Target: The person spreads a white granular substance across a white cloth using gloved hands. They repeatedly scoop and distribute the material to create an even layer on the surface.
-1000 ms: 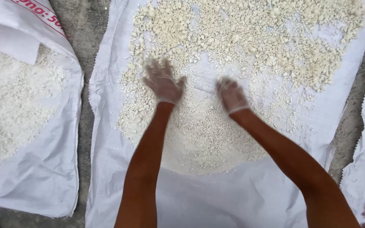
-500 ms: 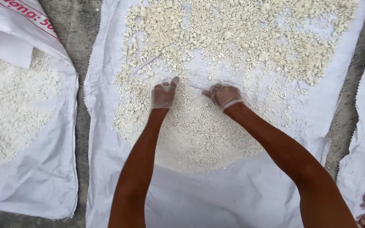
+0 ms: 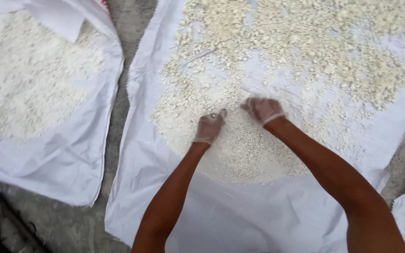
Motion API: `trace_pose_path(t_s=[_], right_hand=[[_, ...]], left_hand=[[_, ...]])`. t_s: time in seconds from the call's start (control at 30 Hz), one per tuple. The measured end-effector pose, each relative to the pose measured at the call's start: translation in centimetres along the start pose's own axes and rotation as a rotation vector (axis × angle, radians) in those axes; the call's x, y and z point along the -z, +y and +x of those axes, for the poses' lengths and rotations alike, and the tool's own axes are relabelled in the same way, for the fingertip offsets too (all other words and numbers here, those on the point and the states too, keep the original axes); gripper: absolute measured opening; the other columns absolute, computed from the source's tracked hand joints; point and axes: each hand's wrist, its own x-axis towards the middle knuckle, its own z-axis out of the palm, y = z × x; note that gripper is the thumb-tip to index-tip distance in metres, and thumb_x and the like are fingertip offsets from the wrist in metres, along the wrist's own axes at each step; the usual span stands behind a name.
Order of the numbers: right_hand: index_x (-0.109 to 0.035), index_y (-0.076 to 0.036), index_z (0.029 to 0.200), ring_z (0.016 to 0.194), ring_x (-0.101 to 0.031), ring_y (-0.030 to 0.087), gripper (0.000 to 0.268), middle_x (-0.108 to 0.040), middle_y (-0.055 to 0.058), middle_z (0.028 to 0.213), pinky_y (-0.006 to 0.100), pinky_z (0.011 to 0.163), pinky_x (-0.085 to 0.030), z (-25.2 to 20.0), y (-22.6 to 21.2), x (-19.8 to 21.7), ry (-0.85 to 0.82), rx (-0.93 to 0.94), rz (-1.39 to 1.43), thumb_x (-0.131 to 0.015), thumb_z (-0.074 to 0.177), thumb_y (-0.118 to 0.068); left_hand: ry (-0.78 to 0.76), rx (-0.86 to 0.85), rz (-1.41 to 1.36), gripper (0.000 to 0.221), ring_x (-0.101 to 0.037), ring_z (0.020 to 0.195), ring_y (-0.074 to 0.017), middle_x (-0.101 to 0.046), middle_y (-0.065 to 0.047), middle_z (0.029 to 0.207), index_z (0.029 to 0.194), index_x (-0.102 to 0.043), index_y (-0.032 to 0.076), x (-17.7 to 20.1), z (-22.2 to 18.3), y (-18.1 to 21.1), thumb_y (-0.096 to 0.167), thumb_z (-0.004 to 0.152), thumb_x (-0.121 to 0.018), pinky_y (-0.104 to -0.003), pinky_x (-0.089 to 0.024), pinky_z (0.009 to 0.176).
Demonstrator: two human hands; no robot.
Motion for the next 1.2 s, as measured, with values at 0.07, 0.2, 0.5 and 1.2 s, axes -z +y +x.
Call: trace_pose_path(t_s=[0.07,0.2,0.5,1.2], right_hand=[[-0.057,-0.021,0.145,0.126,-0.063,0.035,0.063,-0.063,0.012,0.141,0.055,0.099,-0.051,1.7,-0.8,3.0,-0.214,-0.104,0.255,-0.038,0.105,-0.066],[-0.042,-0.035,0.155,0.138,-0.048,0.036,0.056,-0.045,0.009,0.155,0.056,0.107,-0.045,4.8,-4.4,6.4,-0.084,0.073,0.21,-0.059,0.101,-0.04],[-0.053,-0.04,0.146,0.14,-0.047,0.029,0.042,-0.052,-0.001,0.154,0.05,0.113,-0.038,1.1,-3.7,-2.0,-0.251,0.118,0.398,-0.047,0.106,-0.047],[-0.048,-0.04,0.149,0.135,-0.047,0.04,0.067,-0.043,0.009,0.152,0.055,0.097,-0.051,12.3,-15.5,0.4,-0.049,-0.41,0.654,-0.072,0.089,-0.056]], left_hand=[[-0.108,-0.167,0.017,0.05,-0.074,0.099,-0.0331,-0.076,-0.015,0.097,0.11,-0.075,0.011,2.1,-3.0,1.3,0.053,0.085,-0.071,-0.045,-0.059,0.087],[-0.34,-0.179,-0.061,0.034,-0.066,0.068,-0.0169,-0.068,-0.01,0.092,0.126,-0.054,0.007,3.3,0.9,-2.6,0.004,0.093,-0.062,-0.023,-0.055,0.053],[0.042,-0.469,0.869,0.042,-0.074,0.104,-0.0337,-0.076,-0.015,0.105,0.117,-0.07,0.01,8.2,3.0,-0.1,0.045,0.102,-0.05,-0.044,-0.06,0.092],[0.24,-0.682,0.895,0.09,-0.012,0.158,-0.0419,-0.008,-0.017,0.172,0.169,-0.009,0.028,14.2,10.6,5.5,0.056,0.096,-0.052,-0.053,-0.023,0.126]])
